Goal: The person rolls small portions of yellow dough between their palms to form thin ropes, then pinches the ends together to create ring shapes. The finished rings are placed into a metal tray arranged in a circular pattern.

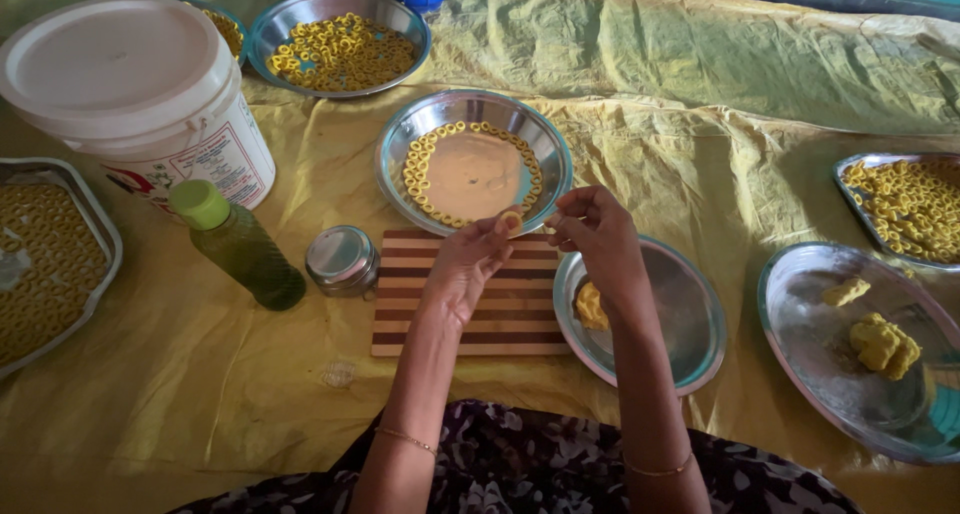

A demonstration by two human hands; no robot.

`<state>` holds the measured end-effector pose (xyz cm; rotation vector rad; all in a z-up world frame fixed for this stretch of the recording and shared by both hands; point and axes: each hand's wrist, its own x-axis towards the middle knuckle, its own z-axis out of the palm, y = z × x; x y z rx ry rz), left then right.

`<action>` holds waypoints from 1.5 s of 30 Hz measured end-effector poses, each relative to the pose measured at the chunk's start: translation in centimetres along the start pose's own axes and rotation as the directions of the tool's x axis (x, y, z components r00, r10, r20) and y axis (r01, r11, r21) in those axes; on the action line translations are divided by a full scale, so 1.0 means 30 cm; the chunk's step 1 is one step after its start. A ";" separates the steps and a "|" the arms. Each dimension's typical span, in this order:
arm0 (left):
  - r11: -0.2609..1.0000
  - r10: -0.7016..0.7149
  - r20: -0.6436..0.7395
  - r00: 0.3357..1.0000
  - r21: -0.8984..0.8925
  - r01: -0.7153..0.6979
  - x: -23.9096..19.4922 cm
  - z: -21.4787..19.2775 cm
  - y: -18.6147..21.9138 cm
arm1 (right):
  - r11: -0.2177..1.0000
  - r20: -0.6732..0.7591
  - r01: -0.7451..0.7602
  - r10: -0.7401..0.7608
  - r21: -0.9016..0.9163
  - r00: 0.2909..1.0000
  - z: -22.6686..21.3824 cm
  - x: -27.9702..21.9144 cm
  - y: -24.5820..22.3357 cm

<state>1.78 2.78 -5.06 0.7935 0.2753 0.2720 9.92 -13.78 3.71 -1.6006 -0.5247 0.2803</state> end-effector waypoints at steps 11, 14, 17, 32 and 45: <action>0.972 0.097 -0.102 0.990 0.225 -0.072 0.015 -0.031 -0.013 | 0.996 -0.020 -0.024 0.022 -0.088 1.000 0.015 0.019 0.045; 0.898 0.193 -0.218 0.957 0.432 -0.083 0.036 -0.098 -0.030 | 0.979 -0.037 -0.082 0.076 -0.187 0.996 0.053 0.049 0.156; 0.860 0.308 -0.253 0.917 0.487 -0.154 0.064 -0.200 -0.048 | 0.972 -0.021 -0.193 0.192 -0.134 0.981 0.106 0.095 0.324; 0.734 0.527 -0.268 0.807 0.623 -0.272 0.247 -0.500 -0.139 | 0.962 -0.147 -0.182 0.154 -0.203 0.977 0.265 -0.076 0.822; -0.216 0.776 0.231 0.587 0.972 -0.097 0.702 -0.626 -0.051 | 0.865 -0.144 0.039 -0.128 -0.501 0.981 0.288 -0.132 0.928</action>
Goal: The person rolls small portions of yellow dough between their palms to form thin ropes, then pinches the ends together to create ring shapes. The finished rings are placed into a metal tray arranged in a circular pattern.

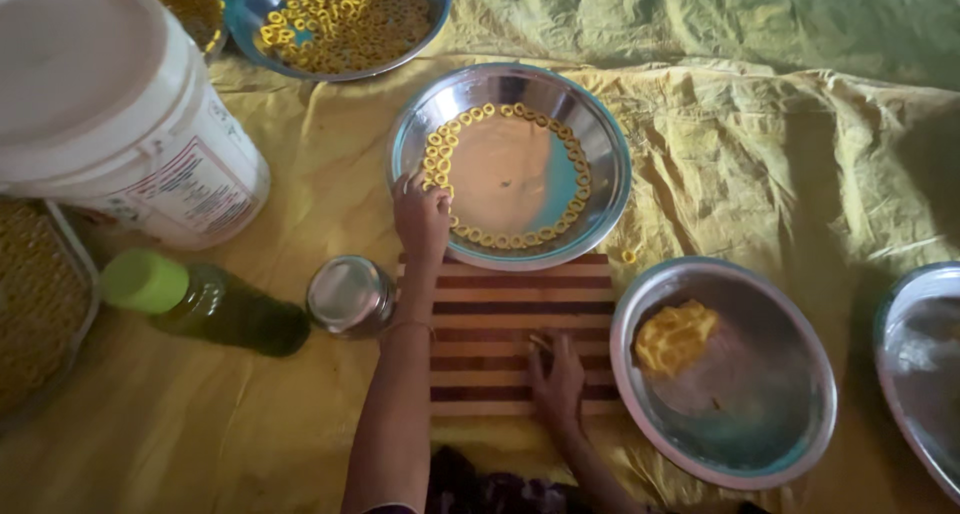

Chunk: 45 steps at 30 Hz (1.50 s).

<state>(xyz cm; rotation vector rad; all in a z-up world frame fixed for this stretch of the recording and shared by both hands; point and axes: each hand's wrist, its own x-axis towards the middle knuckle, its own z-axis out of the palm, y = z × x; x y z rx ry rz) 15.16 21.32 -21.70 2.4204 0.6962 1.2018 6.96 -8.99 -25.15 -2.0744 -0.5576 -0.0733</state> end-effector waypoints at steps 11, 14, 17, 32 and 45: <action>0.923 0.257 0.222 0.940 0.232 -0.307 0.022 0.150 -0.087 | 0.999 0.000 -0.015 0.015 -0.045 1.000 0.003 -0.012 -0.009; 0.900 0.258 0.238 0.936 0.293 -0.323 0.009 0.174 -0.112 | 0.999 0.005 -0.034 0.034 -0.041 0.999 0.001 -0.015 -0.020; 0.902 0.238 0.269 0.933 0.294 -0.315 0.001 0.186 -0.122 | 0.999 0.001 -0.045 0.045 -0.018 0.999 -0.001 -0.010 -0.031; 0.941 0.214 0.238 0.947 0.211 -0.266 -0.012 0.169 -0.119 | 0.996 0.001 -0.085 0.085 0.000 0.996 0.002 -0.012 -0.043; 0.952 0.145 0.052 0.988 -0.279 -0.125 0.070 -0.101 -0.003 | 1.000 -0.050 0.016 -0.016 -0.019 0.999 0.014 -0.002 -0.006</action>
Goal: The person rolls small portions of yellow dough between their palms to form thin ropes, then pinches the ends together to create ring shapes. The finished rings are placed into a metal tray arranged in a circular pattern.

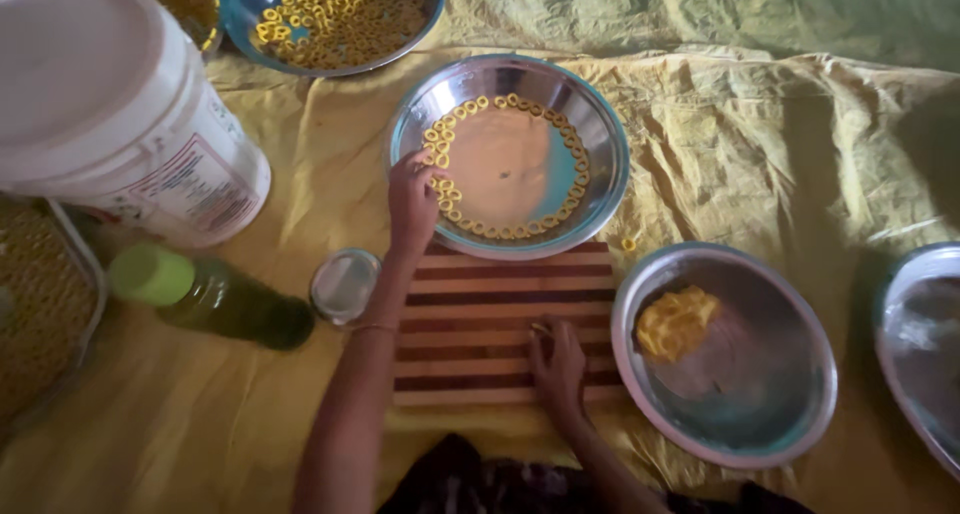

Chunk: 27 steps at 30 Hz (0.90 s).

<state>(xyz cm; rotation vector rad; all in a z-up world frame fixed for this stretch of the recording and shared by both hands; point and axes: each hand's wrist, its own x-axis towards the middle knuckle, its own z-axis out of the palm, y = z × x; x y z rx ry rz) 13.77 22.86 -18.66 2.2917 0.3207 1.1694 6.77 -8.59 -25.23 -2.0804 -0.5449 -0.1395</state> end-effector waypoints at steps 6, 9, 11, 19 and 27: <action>0.981 0.120 0.033 0.992 -0.157 -0.113 0.119 -0.275 0.388 | 0.998 -0.008 0.063 -0.063 0.012 0.998 0.014 0.012 0.028; 0.963 0.079 -0.002 0.997 -0.257 -0.077 0.194 -0.407 0.576 | 0.999 0.034 0.045 -0.046 0.022 0.998 -0.008 0.029 -0.004; 0.892 0.134 -0.077 0.988 -0.424 -0.154 0.261 -0.489 0.673 | 1.000 0.010 -0.016 0.016 0.027 1.000 -0.024 0.045 -0.040; 0.651 -0.437 -0.288 0.852 -0.755 0.078 0.245 -0.697 0.780 | 0.941 0.005 -0.249 0.254 0.231 0.967 -0.242 0.305 0.054; 0.423 -0.592 -0.017 0.806 -0.857 0.293 -0.074 -0.638 0.713 | 0.864 0.081 -0.475 0.468 0.166 0.880 -0.612 0.288 0.323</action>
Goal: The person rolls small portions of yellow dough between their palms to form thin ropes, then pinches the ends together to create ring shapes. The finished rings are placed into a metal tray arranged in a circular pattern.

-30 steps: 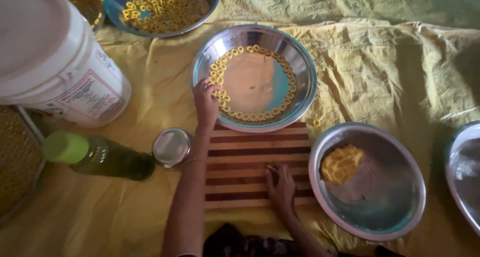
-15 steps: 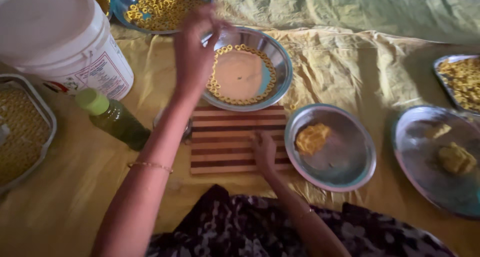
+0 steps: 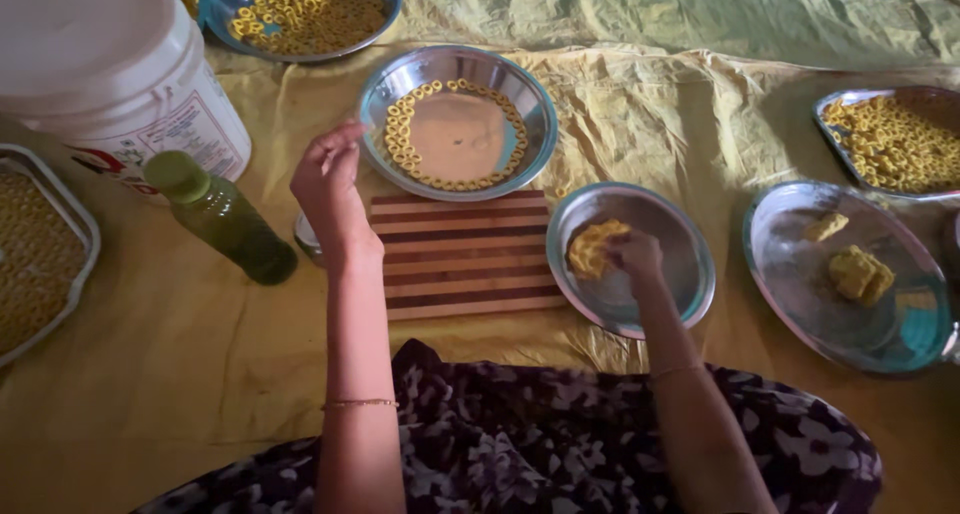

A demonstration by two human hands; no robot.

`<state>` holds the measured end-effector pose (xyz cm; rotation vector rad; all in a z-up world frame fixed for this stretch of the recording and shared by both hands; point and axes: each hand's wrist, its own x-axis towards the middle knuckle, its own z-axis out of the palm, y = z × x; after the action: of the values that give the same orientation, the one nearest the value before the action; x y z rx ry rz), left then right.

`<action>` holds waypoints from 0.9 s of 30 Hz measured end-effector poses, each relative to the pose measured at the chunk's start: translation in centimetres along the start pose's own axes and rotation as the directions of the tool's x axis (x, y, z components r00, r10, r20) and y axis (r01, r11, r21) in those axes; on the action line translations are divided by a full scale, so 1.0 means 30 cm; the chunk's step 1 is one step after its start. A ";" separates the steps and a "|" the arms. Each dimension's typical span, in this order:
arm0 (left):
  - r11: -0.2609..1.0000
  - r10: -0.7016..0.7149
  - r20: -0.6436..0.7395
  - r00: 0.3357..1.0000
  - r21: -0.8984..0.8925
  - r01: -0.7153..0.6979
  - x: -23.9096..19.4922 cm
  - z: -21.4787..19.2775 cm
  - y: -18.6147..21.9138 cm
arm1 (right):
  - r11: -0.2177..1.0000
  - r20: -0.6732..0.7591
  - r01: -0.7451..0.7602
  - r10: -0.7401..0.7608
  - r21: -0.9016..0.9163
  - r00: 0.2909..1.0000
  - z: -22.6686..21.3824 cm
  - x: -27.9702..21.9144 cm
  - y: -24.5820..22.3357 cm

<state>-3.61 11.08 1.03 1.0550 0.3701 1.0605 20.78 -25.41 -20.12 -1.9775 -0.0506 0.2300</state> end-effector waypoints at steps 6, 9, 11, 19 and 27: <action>0.994 -0.088 0.089 0.992 0.070 0.082 -0.047 0.014 -0.056 | 0.853 -0.180 0.249 -0.363 -0.458 0.914 0.093 -0.101 0.073; 0.993 -0.100 0.107 0.989 0.067 0.094 -0.052 0.002 -0.057 | 0.804 -0.184 0.211 -0.367 -0.557 0.912 0.117 -0.138 0.058; 0.996 -0.083 0.116 0.990 0.034 0.080 -0.047 -0.006 -0.056 | 0.753 -0.186 0.235 -0.428 -0.614 0.884 0.123 -0.166 0.030; 0.997 -0.066 0.135 0.989 0.034 0.062 -0.038 -0.026 -0.050 | 0.564 -0.147 0.041 -0.284 -0.825 0.947 0.213 -0.208 -0.024; 0.997 -0.075 0.126 0.989 0.043 0.070 -0.047 -0.018 -0.052 | 0.279 -0.115 0.039 -0.513 -0.960 0.850 0.227 -0.146 0.012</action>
<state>-3.86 10.04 -0.85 1.1298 0.3244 0.9198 15.20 -20.01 -22.49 -3.1243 -0.3482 -0.6658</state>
